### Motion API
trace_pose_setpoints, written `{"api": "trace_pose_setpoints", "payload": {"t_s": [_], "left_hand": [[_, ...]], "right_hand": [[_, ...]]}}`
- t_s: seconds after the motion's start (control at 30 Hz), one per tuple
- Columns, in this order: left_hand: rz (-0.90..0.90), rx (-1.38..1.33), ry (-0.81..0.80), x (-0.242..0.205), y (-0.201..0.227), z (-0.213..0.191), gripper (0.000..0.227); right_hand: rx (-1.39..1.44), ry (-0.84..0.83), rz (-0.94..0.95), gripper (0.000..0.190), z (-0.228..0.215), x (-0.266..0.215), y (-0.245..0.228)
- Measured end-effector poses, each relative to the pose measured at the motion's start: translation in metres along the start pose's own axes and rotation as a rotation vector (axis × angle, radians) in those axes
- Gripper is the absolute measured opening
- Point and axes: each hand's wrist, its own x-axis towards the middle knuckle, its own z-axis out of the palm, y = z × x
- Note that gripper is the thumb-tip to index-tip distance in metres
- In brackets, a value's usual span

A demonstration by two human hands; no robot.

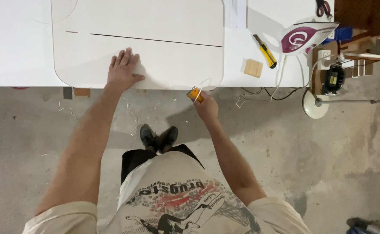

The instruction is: Applying heat-activated edge banding to a white board using an iron and trimming the excess with manual tools.

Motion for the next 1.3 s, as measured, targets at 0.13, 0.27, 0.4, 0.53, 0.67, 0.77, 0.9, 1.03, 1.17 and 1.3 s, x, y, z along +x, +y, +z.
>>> {"api": "trace_pose_setpoints", "payload": {"t_s": [0.13, 0.27, 0.4, 0.53, 0.67, 0.77, 0.9, 1.03, 1.17, 1.3], "left_hand": [[-0.012, 0.002, -0.007, -0.001, 0.001, -0.003, 0.090], [-0.020, 0.021, -0.014, 0.001, 0.003, -0.003, 0.091], [-0.023, 0.004, -0.032, 0.000, 0.002, -0.007, 0.088], [-0.027, 0.005, -0.022, -0.003, 0.005, -0.010, 0.090], [-0.029, 0.015, -0.031, -0.001, 0.003, -0.006, 0.089], [-0.030, 0.026, -0.033, 0.000, 0.002, -0.007, 0.089], [-0.031, 0.006, -0.051, -0.004, 0.005, -0.010, 0.089], [-0.022, 0.004, -0.031, -0.003, 0.005, -0.008, 0.090], [-0.014, 0.002, -0.017, 0.001, 0.003, -0.003, 0.089], [-0.024, 0.006, -0.023, -0.003, 0.004, -0.007, 0.087]], "right_hand": [[0.044, 0.003, -0.006, 0.051, 0.000, 0.006, -0.014], [0.032, -0.015, 0.011, 0.052, 0.004, 0.004, -0.010], [0.010, -0.035, 0.000, 0.054, 0.015, 0.013, -0.013], [0.017, -0.036, 0.008, 0.055, 0.009, 0.005, -0.016], [-0.021, -0.058, -0.015, 0.054, 0.016, 0.008, -0.021], [-0.020, -0.021, -0.078, 0.055, 0.023, 0.016, -0.016], [-0.112, 0.025, -0.165, 0.048, 0.026, 0.007, -0.015], [0.012, 0.043, -0.157, 0.055, 0.047, 0.020, -0.011], [-0.034, 0.060, -0.163, 0.051, 0.040, 0.012, -0.017], [-0.009, 0.086, -0.252, 0.046, 0.054, 0.018, -0.020]]}}
